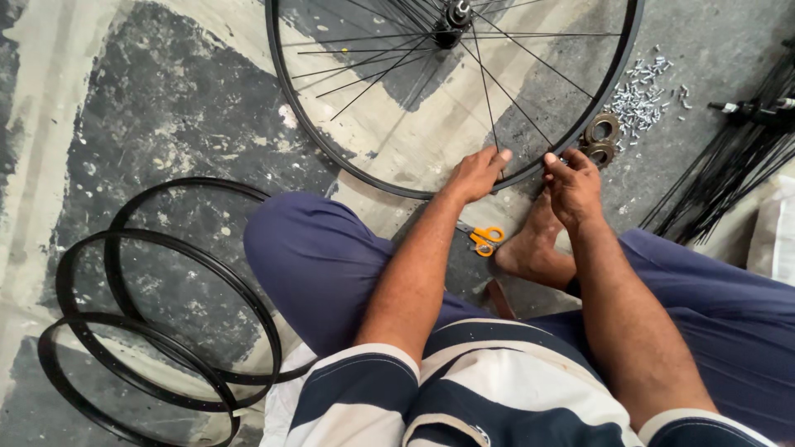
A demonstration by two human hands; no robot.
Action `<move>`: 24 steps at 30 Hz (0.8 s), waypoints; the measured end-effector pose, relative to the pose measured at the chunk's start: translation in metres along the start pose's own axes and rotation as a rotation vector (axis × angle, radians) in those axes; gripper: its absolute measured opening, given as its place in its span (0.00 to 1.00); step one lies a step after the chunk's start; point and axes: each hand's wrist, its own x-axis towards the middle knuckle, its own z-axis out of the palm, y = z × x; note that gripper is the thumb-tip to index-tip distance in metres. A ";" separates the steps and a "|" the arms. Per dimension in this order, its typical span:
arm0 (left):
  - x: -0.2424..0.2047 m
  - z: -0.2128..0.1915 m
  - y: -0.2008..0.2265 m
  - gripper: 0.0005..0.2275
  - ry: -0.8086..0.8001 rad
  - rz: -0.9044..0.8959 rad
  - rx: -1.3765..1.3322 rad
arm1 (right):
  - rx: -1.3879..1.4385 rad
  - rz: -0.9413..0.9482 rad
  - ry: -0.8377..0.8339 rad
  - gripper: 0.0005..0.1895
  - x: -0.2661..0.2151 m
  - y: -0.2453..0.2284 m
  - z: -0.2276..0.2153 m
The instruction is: The person inserts spokes into a bicycle hub, then uses scissors to open a package of nuts. They place a rim on the floor and attach the hub with spokes to it, then proceed to tighten the spokes using nuts.
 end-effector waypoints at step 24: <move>0.013 0.010 0.079 0.14 -0.045 -0.140 -0.612 | 0.028 -0.017 -0.086 0.09 -0.038 -0.003 -0.011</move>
